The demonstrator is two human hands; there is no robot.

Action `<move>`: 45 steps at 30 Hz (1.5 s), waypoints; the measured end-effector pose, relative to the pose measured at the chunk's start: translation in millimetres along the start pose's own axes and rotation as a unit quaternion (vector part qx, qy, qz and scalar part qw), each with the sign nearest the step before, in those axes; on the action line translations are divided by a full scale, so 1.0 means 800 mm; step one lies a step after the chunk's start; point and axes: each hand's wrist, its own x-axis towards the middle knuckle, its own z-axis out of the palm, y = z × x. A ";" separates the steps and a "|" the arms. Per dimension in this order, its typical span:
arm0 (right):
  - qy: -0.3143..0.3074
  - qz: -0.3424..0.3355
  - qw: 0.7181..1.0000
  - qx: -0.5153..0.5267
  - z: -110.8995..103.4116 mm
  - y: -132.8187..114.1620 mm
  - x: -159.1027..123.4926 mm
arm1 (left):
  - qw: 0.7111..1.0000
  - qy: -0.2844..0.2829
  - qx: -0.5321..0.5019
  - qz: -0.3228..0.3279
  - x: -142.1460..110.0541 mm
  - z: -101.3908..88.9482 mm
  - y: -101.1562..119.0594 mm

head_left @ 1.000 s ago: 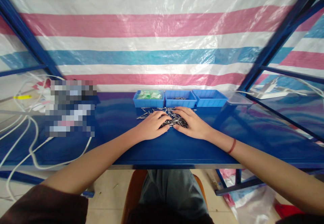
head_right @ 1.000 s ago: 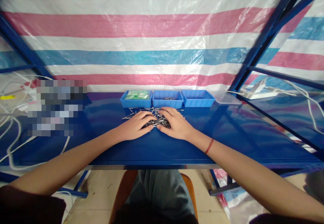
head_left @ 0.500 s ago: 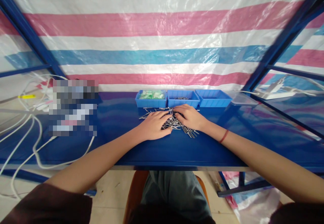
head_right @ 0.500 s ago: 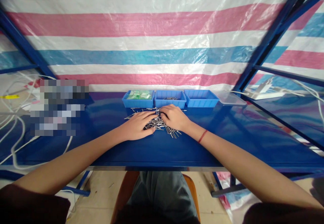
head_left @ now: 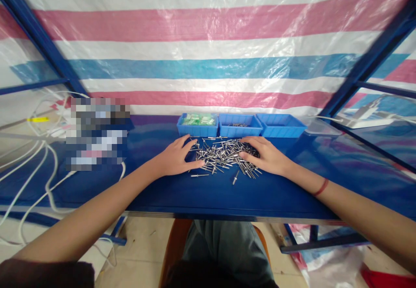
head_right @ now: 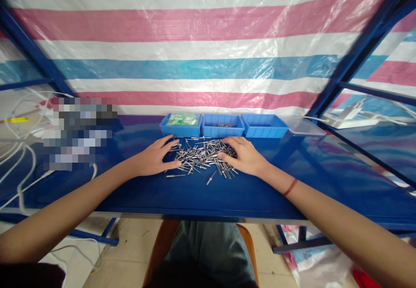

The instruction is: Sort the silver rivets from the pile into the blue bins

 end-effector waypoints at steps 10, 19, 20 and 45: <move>-0.020 -0.078 0.996 -0.022 0.008 -0.030 0.063 | 0.999 0.010 -0.038 -0.020 0.006 0.003 0.007; -0.072 -0.091 0.992 -0.041 0.030 -0.033 0.074 | 0.998 -0.057 -0.033 0.008 -0.024 -0.014 0.005; -0.071 -0.088 0.993 -0.037 0.027 -0.032 0.071 | 0.998 -0.055 -0.026 0.020 -0.030 -0.014 0.008; -0.076 -0.075 0.993 0.049 -0.012 -0.044 -0.038 | 0.996 -0.004 -0.012 0.092 -0.034 0.017 0.077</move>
